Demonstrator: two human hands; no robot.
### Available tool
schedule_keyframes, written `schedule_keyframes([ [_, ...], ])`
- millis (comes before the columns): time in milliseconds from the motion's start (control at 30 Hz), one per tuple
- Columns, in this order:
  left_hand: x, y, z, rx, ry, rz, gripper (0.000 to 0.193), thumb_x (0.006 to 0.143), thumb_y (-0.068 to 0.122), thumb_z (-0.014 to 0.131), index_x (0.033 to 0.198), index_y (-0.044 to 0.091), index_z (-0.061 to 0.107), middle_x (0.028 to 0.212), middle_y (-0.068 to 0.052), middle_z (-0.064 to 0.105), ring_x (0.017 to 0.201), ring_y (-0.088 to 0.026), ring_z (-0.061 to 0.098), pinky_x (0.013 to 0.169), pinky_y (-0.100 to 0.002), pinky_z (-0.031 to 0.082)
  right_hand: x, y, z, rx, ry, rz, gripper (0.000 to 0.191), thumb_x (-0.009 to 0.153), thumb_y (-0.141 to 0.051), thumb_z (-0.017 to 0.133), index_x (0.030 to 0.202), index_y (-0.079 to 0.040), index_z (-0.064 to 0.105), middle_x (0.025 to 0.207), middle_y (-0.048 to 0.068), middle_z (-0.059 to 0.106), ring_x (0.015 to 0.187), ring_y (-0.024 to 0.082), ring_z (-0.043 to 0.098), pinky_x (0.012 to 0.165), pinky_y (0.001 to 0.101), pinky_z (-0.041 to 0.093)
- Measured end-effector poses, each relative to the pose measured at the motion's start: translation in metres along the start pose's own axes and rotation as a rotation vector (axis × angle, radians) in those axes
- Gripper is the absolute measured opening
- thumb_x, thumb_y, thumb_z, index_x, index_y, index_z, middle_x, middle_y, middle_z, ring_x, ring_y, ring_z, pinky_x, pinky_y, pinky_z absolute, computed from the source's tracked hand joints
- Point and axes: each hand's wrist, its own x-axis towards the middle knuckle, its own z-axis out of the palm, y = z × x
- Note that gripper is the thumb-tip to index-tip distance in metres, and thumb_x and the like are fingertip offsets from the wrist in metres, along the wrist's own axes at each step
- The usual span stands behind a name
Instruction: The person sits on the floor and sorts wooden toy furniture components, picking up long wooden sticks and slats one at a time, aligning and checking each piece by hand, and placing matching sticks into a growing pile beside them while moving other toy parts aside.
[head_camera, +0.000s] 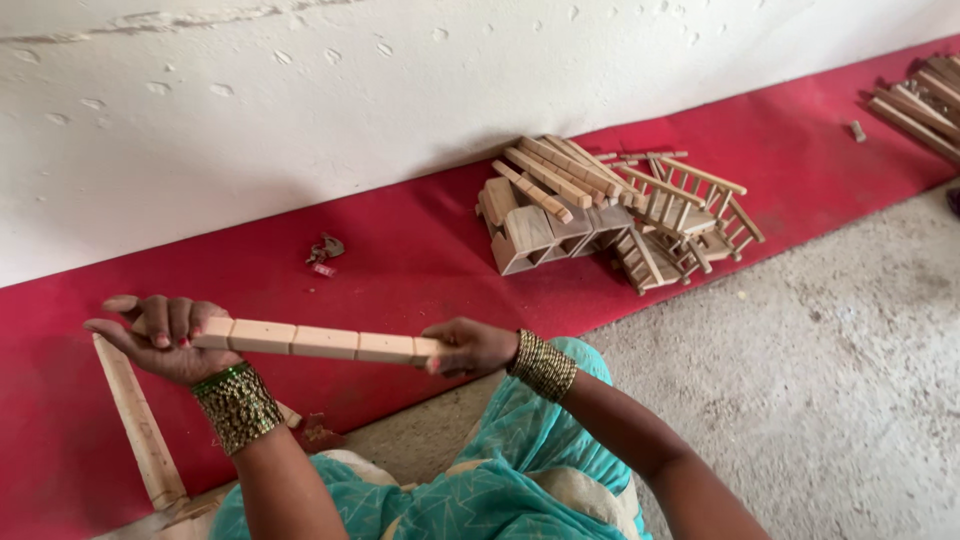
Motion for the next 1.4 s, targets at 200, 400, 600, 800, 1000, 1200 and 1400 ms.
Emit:
schedule_keyframes([
  [200,-0.008,-0.039,0.023,0.683,0.41,-0.128,0.061,0.103,0.052,0.06,0.147,0.011,0.053,0.121,-0.011,0.072,0.097,-0.021,0.074,0.086,-0.036,0.068,-0.029,0.006,-0.041,0.015,0.423,0.175,0.032,0.091,-0.02,0.073,0.12,-0.007,0.071,0.087,-0.001,0.078,0.062,0.006,0.066,0.052,0.0209,0.055],
  [400,-0.062,-0.05,-0.013,1.284,1.152,-0.33,0.069,0.096,0.039,0.073,0.151,0.005,0.049,0.141,-0.018,0.063,0.111,-0.029,0.067,0.083,-0.035,0.062,-0.066,0.029,-0.181,-0.873,1.13,0.445,0.045,0.103,-0.041,0.067,0.071,-0.01,0.064,0.055,0.001,0.055,0.042,0.012,0.046,0.035,0.0312,0.037],
  [600,-0.11,-0.065,-0.058,1.845,1.653,-0.884,0.088,0.093,0.042,0.076,0.157,0.001,0.034,0.154,-0.024,0.043,0.142,-0.041,0.048,0.109,-0.053,0.054,-0.072,0.046,-0.311,-1.436,1.133,0.407,0.044,0.106,-0.042,0.057,0.072,-0.016,0.052,0.05,-0.003,0.046,0.04,0.011,0.035,0.034,0.0332,0.032],
  [800,-0.128,-0.081,-0.061,2.224,1.692,-1.009,0.094,0.073,0.034,0.086,0.141,0.0,0.031,0.142,-0.027,0.029,0.139,-0.05,0.027,0.111,-0.061,0.027,-0.065,0.067,-0.328,-1.579,1.044,0.521,0.03,0.107,-0.027,0.053,0.087,-0.011,0.067,0.075,0.006,0.063,0.048,0.012,0.051,0.038,0.0324,0.042],
  [1000,-0.131,-0.079,-0.059,2.229,1.496,-0.942,0.047,0.105,0.021,0.065,0.133,-0.012,0.047,0.134,-0.026,0.049,0.112,-0.044,0.067,0.083,-0.048,0.066,-0.064,0.069,-0.32,-1.849,1.15,0.527,0.024,0.104,-0.024,0.051,0.106,-0.012,0.072,0.084,0.008,0.069,0.066,0.015,0.061,0.054,0.0314,0.053],
  [1200,-0.114,-0.112,-0.046,1.496,1.336,-0.724,0.053,0.098,0.013,0.062,0.144,-0.006,0.041,0.106,-0.027,0.066,0.078,-0.031,0.069,0.057,-0.037,0.057,-0.067,0.045,-0.299,-1.565,1.443,0.045,0.025,0.109,-0.018,0.053,0.118,-0.009,0.073,0.079,0.005,0.07,0.053,0.015,0.053,0.044,0.0335,0.045],
  [1400,-0.126,-0.14,0.004,0.946,0.814,-0.602,0.051,0.095,0.012,0.063,0.14,-0.01,0.049,0.085,-0.013,0.07,0.046,-0.016,0.059,0.036,-0.032,0.051,-0.01,0.078,-0.198,-0.336,1.094,-0.535,0.051,0.117,-0.033,0.03,0.106,-0.006,0.071,0.069,0.002,0.057,0.054,0.011,0.052,0.05,0.0274,0.051],
])
